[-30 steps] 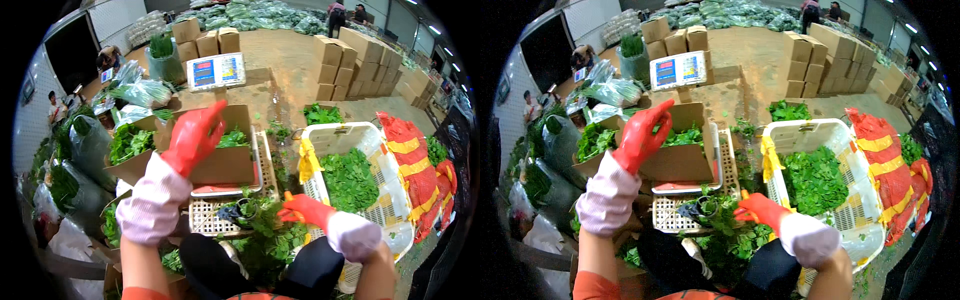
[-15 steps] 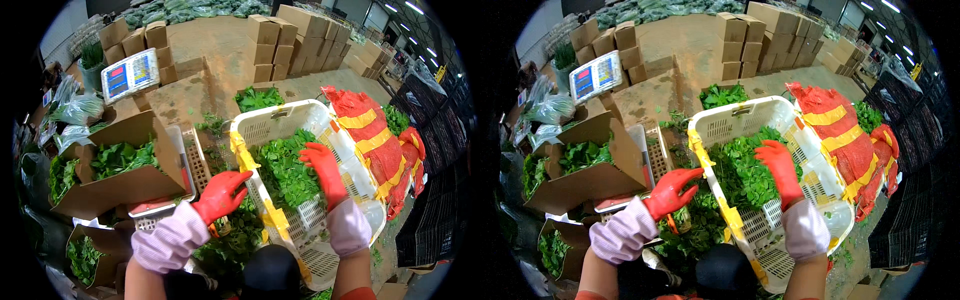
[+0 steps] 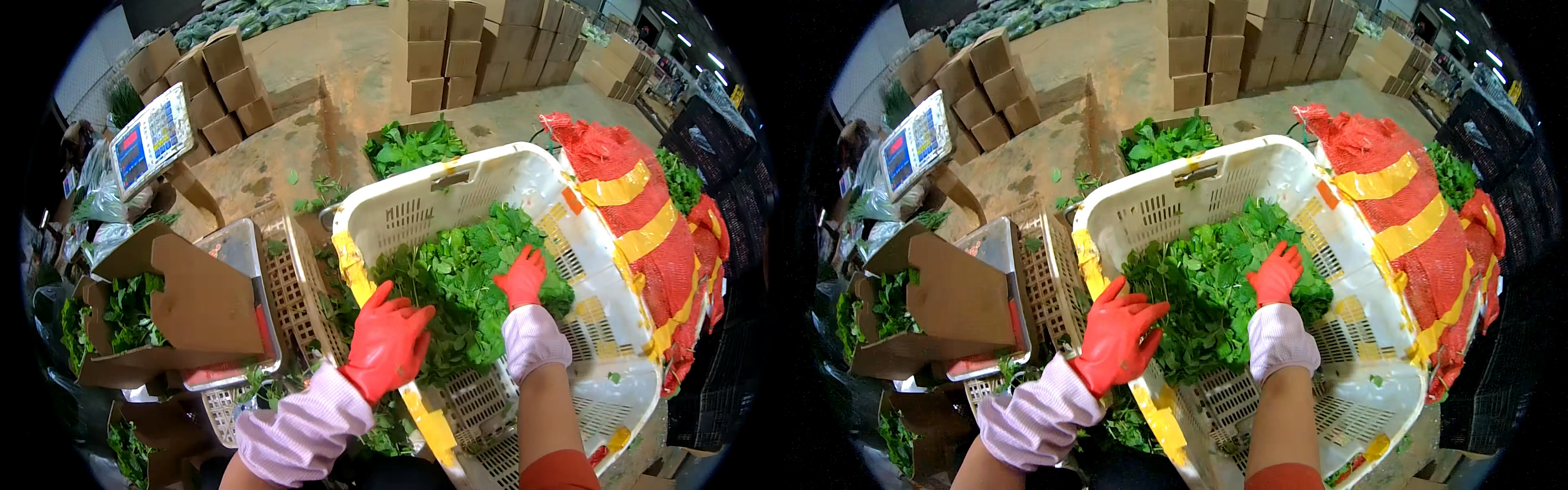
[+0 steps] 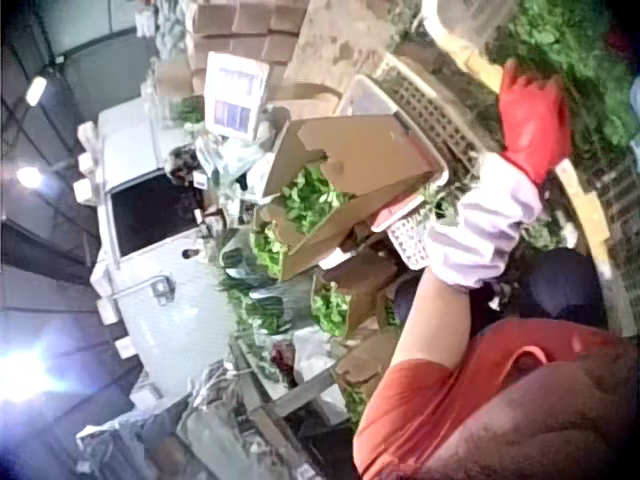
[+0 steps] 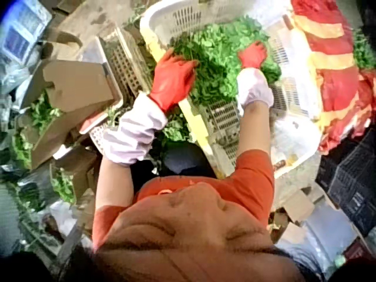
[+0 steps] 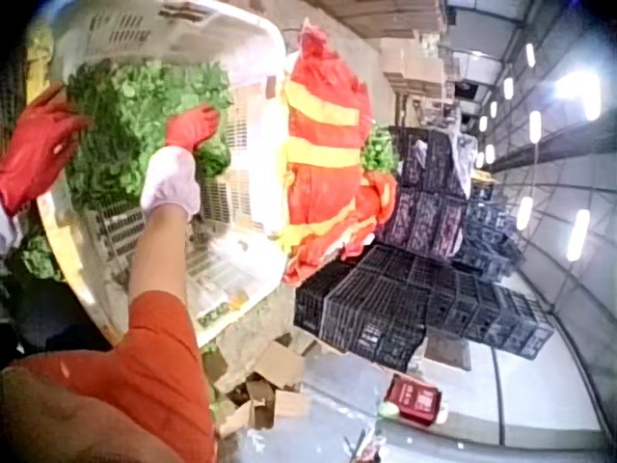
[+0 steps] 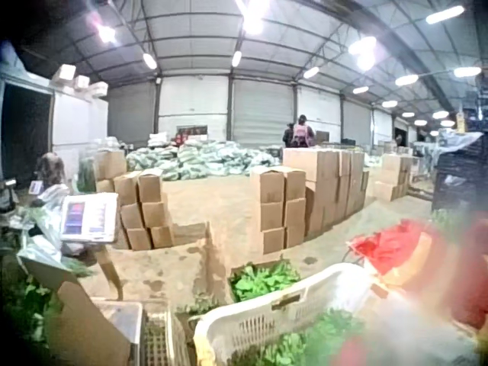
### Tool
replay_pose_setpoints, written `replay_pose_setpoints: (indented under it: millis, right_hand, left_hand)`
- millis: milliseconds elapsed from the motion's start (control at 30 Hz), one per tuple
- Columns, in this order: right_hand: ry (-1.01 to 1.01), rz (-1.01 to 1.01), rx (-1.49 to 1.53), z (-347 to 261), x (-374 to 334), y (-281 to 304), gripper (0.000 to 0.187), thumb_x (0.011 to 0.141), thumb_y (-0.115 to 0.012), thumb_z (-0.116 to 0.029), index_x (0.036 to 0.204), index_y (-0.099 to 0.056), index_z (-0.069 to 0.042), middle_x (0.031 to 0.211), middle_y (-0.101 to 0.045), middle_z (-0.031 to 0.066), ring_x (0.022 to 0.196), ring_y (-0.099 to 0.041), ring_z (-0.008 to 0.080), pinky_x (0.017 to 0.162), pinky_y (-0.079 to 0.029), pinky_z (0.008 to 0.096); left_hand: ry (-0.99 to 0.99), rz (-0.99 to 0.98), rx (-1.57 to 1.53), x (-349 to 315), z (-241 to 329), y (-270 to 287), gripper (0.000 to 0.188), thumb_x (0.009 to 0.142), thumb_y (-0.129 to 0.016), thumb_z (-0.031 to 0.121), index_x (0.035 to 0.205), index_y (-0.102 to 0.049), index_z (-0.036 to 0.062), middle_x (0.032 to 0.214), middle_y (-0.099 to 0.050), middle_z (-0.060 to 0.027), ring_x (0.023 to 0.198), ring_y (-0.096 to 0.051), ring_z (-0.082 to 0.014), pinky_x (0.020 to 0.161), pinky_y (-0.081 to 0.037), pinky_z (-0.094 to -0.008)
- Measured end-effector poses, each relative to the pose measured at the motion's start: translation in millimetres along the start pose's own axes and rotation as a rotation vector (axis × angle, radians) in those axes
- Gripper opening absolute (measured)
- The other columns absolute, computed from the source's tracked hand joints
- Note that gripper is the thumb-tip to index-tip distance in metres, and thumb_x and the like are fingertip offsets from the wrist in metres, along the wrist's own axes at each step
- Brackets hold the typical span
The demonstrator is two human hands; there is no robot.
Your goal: The person trims the roots of leafy greens using shears and packs the bunches into cardboard boxes on a scale, then uses a tape dispenser to seal a box.
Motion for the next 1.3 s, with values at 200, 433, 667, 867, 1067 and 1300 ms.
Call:
replay_pose_setpoints:
  millis: [200,433,667,867,1067,1300]
  right_hand:
    - [-0.039,-0.241,0.089,11,29,-31,0.091,0.06,-0.079,-0.022,0.135,-0.031,-0.007,0.124,-0.048,0.023,0.104,-0.057,0.0365,0.084,-0.048,0.0409]
    - [0.108,-0.331,0.514,74,63,-41,0.063,0.059,-0.073,-0.005,0.119,-0.055,-0.003,0.106,-0.065,0.0128,0.094,-0.063,0.0252,0.083,-0.049,0.0358]
    - [0.002,-0.626,1.257,69,31,-13,0.055,0.064,-0.075,-0.013,0.115,-0.058,0.001,0.099,-0.067,0.0134,0.089,-0.063,0.0227,0.082,-0.049,0.0335]
    - [-0.005,-0.493,0.94,105,50,-48,0.055,0.068,-0.076,-0.016,0.117,-0.057,0.002,0.106,-0.065,0.0126,0.094,-0.062,0.0228,0.085,-0.047,0.0336]
    - [0.057,-0.488,0.812,37,43,10,0.091,0.065,-0.077,-0.044,0.131,-0.039,0.006,0.118,-0.059,0.0187,0.105,-0.059,0.0276,0.091,-0.045,0.0347]
    - [-0.073,-0.527,0.229,8,-16,-17,0.123,0.05,-0.084,-0.048,0.14,-0.019,0.005,0.126,-0.052,0.0244,0.113,-0.054,0.0371,0.094,-0.043,0.0377]
  left_hand:
    - [0.022,0.017,-0.029,2,-3,6,0.041,0.07,-0.066,0.014,0.11,-0.06,0.0093,0.09,-0.065,-0.011,0.098,-0.059,-0.0292,0.102,-0.033,-0.0495]
    - [0.004,0.066,-0.068,2,-3,9,0.04,0.069,-0.066,0.012,0.109,-0.061,0.0081,0.088,-0.065,-0.011,0.097,-0.059,-0.0298,0.102,-0.035,-0.0492]
    - [0.007,0.097,-0.063,-1,-6,10,0.042,0.067,-0.066,0.011,0.108,-0.061,0.0083,0.088,-0.065,-0.0096,0.096,-0.059,-0.0292,0.101,-0.035,-0.0499]
    - [-0.014,0.093,-0.087,2,-2,5,0.041,0.067,-0.066,0.01,0.107,-0.061,0.0084,0.089,-0.066,-0.0089,0.096,-0.059,-0.029,0.101,-0.036,-0.0497]
    - [0.0,0.115,-0.09,1,-2,11,0.04,0.067,-0.066,0.009,0.107,-0.061,0.0083,0.09,-0.066,-0.009,0.096,-0.06,-0.0294,0.1,-0.036,-0.0498]
    - [0.014,0.144,-0.093,-3,-9,13,0.04,0.067,-0.065,0.009,0.107,-0.061,0.0081,0.088,-0.066,-0.009,0.096,-0.06,-0.03,0.1,-0.036,-0.0494]
Point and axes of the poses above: each hand's wrist, its own x-axis towards the middle knuckle, its own y-axis out of the back of the hand, z = x × y, the point moved 10 cm from there along x, towards the middle knuckle
